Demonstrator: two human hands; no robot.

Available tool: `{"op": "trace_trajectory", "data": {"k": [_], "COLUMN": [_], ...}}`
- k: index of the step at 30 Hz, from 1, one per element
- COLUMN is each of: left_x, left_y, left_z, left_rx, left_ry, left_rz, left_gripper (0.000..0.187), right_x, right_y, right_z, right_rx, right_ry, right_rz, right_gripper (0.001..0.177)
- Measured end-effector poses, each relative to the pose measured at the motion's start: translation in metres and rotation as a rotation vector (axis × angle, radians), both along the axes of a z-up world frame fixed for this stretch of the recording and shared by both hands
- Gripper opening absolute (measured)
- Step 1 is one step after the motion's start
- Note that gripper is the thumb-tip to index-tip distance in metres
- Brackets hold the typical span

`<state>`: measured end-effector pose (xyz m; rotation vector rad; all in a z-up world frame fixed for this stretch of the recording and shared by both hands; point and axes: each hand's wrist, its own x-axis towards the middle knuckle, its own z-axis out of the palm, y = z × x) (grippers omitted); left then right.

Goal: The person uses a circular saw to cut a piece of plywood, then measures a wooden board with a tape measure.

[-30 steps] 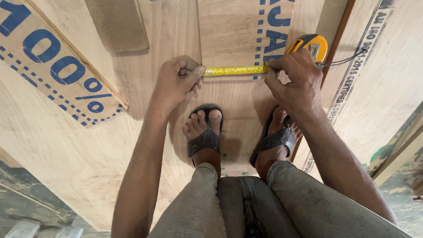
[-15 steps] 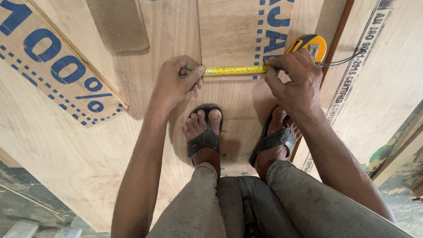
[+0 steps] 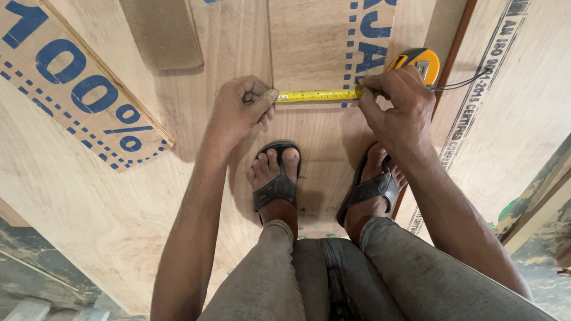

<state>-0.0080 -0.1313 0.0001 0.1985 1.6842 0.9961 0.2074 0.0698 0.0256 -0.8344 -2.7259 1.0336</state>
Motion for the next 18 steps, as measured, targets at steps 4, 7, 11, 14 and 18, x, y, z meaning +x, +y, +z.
{"op": "trace_trajectory", "data": {"k": [4,7,11,14,18], "left_x": [0.001,0.006,0.013,0.018,0.027], "left_y": [0.002,0.004,0.006,0.006,0.004], "left_z": [0.002,0.006,0.009,0.007,0.007], "left_rx": [0.044,0.008,-0.009,0.003,0.011], "left_ry": [-0.023,0.021,0.103,0.172,0.246], "left_rz": [0.022,0.021,0.044,0.050,0.105], "left_gripper": [0.016,0.018,0.020,0.021,0.021], "right_x": [0.000,0.009,0.021,0.028,0.027], "right_y": [0.003,0.009,0.021,0.036,0.047], "right_z": [0.000,0.004,-0.001,-0.007,0.001], "right_rx": [-0.028,-0.086,-0.113,-0.082,0.211], "right_ry": [0.090,0.060,0.153,0.096,-0.086], "right_rz": [-0.026,-0.138,-0.117,-0.146,0.006], "right_gripper": [0.008,0.010,0.010,0.014,0.018]}}
